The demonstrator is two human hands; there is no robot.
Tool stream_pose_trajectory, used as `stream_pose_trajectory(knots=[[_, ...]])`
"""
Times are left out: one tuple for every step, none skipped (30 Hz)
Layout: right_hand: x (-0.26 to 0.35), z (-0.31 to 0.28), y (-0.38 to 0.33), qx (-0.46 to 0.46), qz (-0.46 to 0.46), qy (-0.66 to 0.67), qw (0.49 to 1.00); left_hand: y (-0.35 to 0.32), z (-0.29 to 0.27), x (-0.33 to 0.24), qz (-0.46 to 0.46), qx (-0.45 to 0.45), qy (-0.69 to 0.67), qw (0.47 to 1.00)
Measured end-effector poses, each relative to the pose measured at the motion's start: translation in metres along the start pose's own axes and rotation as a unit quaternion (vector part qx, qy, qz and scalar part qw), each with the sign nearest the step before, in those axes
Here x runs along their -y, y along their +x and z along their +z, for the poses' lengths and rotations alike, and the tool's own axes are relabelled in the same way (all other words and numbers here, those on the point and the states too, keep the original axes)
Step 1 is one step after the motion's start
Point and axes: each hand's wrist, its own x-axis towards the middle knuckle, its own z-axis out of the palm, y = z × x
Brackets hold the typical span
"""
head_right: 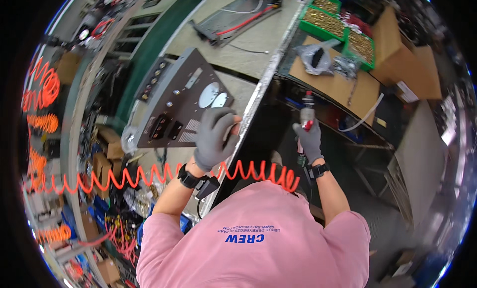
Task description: Assembling electronic chassis components using power tools and manually moving parts between stations.
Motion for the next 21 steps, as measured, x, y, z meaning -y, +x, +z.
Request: stream_pose_trajectory(knots=[[0.007,-0.007,-0.010,-0.077,0.006,0.104,0.991,-0.002,0.018,0.005,-0.022,0.031,-0.049,0.998],[0.017,-0.019,-0.022,-0.134,0.018,0.198,0.971,-0.002,0.036,0.010,-0.043,0.063,-0.097,0.992],[0.014,-0.034,-0.025,-0.206,0.014,0.254,0.945,0.000,0.055,0.012,-0.032,0.067,-0.112,0.991],[0.018,-0.045,-0.030,-0.274,0.009,0.307,0.911,0.001,0.073,0.013,-0.042,0.093,-0.157,0.982],[0.023,-0.055,-0.040,-0.319,-0.014,0.338,0.885,0.004,0.090,0.012,-0.052,0.119,-0.199,0.971],[0.038,-0.063,-0.054,-0.361,-0.037,0.368,0.856,0.008,0.105,0.010,-0.045,0.124,-0.209,0.969],[0.039,-0.076,-0.062,-0.378,-0.035,0.398,0.835,0.014,0.119,0.008,-0.044,0.149,-0.203,0.967],[0.042,-0.085,-0.072,-0.410,-0.034,0.398,0.820,0.022,0.132,0.004,-0.044,0.173,-0.196,0.964],[0.045,-0.094,-0.081,-0.421,-0.042,0.395,0.816,0.031,0.143,0.000,-0.063,0.214,-0.176,0.959],[0.045,-0.101,-0.088,-0.430,-0.048,0.392,0.812,0.040,0.155,-0.001,-0.052,0.220,-0.178,0.958],[0.044,-0.108,-0.095,-0.420,-0.058,0.399,0.813,0.050,0.168,-0.002,-0.045,0.256,-0.162,0.952],[0.040,-0.116,-0.099,-0.429,-0.061,0.404,0.806,0.061,0.181,-0.007,-0.035,0.292,-0.145,0.945],[0.036,-0.121,-0.102,-0.427,-0.084,0.377,0.818,0.074,0.191,-0.013,-0.008,0.300,-0.138,0.944],[0.034,-0.127,-0.104,-0.424,-0.106,0.350,0.829,0.086,0.205,-0.021,0.004,0.306,-0.138,0.942],[0.032,-0.135,-0.104,-0.421,-0.101,0.348,0.831,0.097,0.220,-0.029,0.007,0.311,-0.137,0.941],[0.030,-0.142,-0.100,-0.427,-0.103,0.354,0.826,0.110,0.237,-0.038,0.011,0.316,-0.135,0.939],[0.027,-0.149,-0.094,-0.437,-0.101,0.347,0.824,0.124,0.261,-0.046,0.003,0.320,-0.119,0.940],[0.024,-0.157,-0.090,-0.445,-0.097,0.340,0.823,0.136,0.286,-0.056,0.010,0.325,-0.115,0.939],[0.024,-0.166,-0.088,-0.433,-0.089,0.331,0.833,0.149,0.311,-0.065,-0.005,0.318,-0.147,0.937],[0.023,-0.176,-0.087,-0.440,-0.089,0.339,0.827,0.162,0.338,-0.075,-0.019,0.311,-0.178,0.933],[0.023,-0.183,-0.083,-0.432,-0.106,0.310,0.840,0.173,0.371,-0.077,-0.012,0.315,-0.172,0.933]])
